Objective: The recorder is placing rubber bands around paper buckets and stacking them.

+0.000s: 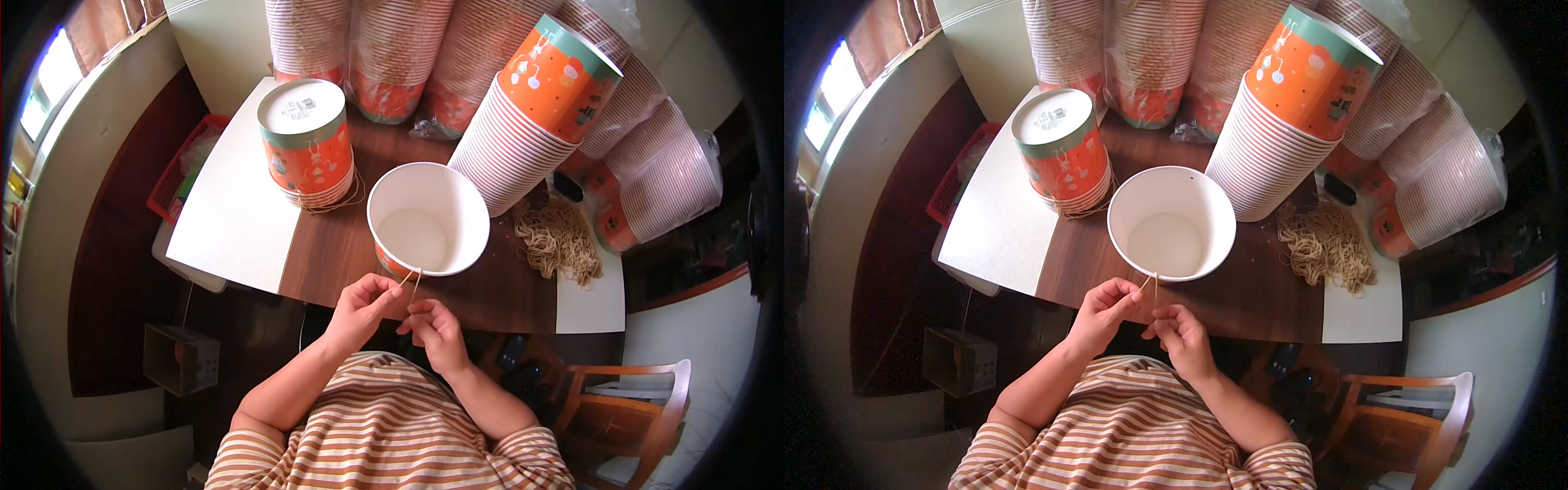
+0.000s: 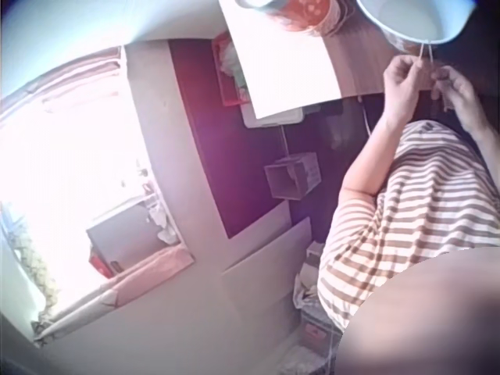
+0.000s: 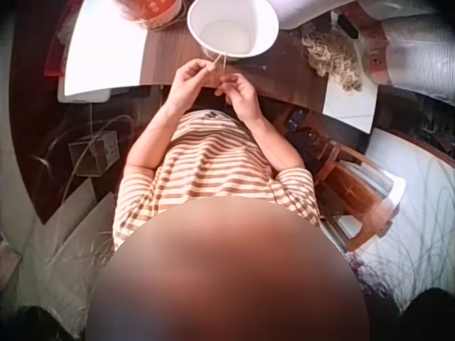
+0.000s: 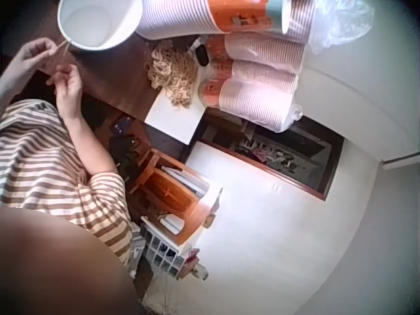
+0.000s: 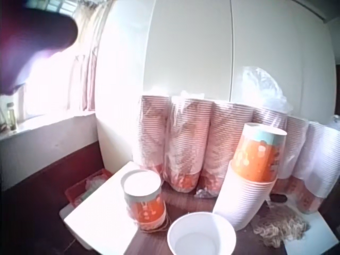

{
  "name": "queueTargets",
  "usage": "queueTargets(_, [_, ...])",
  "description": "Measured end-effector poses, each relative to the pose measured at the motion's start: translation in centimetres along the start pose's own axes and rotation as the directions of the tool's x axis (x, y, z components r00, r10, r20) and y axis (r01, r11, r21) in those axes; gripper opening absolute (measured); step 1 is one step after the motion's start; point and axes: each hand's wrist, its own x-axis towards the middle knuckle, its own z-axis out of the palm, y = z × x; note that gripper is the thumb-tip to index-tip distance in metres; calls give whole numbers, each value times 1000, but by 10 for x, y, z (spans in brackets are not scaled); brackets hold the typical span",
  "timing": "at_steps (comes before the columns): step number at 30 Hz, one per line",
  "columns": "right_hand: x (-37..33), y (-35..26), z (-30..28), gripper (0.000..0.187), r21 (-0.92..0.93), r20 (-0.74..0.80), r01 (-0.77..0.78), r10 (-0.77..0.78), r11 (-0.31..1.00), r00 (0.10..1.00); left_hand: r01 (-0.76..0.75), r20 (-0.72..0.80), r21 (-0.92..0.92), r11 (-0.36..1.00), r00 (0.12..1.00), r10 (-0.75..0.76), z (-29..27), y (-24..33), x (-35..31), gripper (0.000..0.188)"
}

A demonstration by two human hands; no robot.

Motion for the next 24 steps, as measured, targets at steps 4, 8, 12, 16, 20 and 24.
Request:
queueTargets(4, [-11, -5, 7, 10, 66, 43, 24, -27, 998, 999, -74, -19, 247, 966, 996, 82, -2, 3, -1, 10])
queueTargets(8, [-13, -10, 6, 12, -108, 38, 115, -112, 988, 993, -265, 73, 490, 830, 962, 264, 0, 19, -7, 13])
queueTargets(12, [-16, -41, -1, 10, -293, 23, 216, -219, 932, 976, -481, 208, 616, 624, 863, 460, 7, 43, -8, 13])
queueTargets(16, [-15, -85, -6, 12, -113, 135, 127, -112, 985, 984, -362, 227, 239, 901, 923, 310, 17, 63, 0, 15])
queueTargets(20, [0, -109, -5, 12, -108, 123, 178, -164, 978, 979, -91, 254, -32, 995, 963, 96, 19, 72, 9, 15])
queueTargets(24, [10, -112, -3, 13, -260, 124, 328, -306, 908, 944, 50, 271, -100, 994, 962, -21, 15, 71, 10, 13])
